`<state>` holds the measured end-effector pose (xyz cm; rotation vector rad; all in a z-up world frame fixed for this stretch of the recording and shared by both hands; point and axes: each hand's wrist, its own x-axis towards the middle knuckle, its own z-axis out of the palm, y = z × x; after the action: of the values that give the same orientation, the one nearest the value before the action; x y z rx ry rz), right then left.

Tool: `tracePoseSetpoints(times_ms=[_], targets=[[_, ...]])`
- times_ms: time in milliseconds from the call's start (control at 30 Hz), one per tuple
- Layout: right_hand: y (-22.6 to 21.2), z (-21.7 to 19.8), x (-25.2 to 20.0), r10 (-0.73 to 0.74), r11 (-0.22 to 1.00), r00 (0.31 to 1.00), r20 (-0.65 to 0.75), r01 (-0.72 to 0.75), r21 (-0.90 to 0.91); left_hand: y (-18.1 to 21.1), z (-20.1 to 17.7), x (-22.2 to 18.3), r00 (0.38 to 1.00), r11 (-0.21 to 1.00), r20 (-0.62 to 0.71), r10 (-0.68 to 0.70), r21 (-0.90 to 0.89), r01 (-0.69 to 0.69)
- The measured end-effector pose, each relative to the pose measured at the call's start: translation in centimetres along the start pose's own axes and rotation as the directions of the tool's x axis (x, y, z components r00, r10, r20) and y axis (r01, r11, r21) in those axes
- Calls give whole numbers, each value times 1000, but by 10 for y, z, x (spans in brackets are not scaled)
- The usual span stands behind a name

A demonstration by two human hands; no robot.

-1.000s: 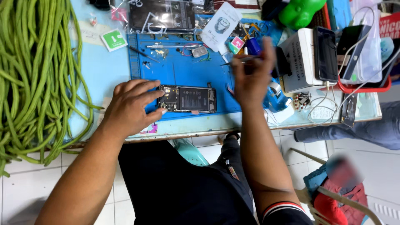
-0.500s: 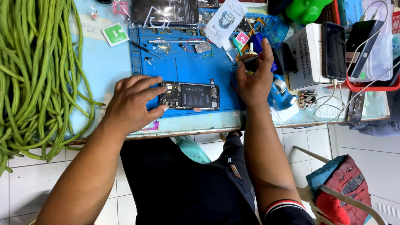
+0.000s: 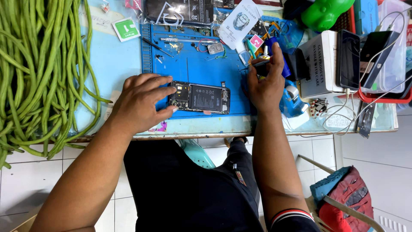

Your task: The person disassembles a mobile phone using a screwdriver and tweezers, removes the battery, and then reassembles the internal components on the repair mat.

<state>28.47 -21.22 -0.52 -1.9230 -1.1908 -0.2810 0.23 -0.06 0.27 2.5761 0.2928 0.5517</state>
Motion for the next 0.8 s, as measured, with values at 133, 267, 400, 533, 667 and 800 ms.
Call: tracePoseSetpoints(times_ms=[133,267,400,533,667,800], targets=[[-2,-1,1,15,1000,1000,15,-15,-5,0,-1,0,1000,1000,-6,0,-11,-1],[-2,-4,0,-5,1000,1000,8,5,16,2,-2,1,1000,1000,4,-6,-2,6],[-1,-5,0,-7,1000,1000,-2,7,-4,2,-2,1,1000,1000,9,-13,-7,13],[2,-4,0,10,1000,1000,27,-11,12,1,-3,1,1000,1000,16,-17,-13,17],[7,-5,-3,51,996,999,3,-51,80,1,-5,1,999,998,-27,29,-48,-31],[14,-17,-18,181,894,966,-187,-82,440,8,-8,17,990,992,-130,50,-110,-64]])
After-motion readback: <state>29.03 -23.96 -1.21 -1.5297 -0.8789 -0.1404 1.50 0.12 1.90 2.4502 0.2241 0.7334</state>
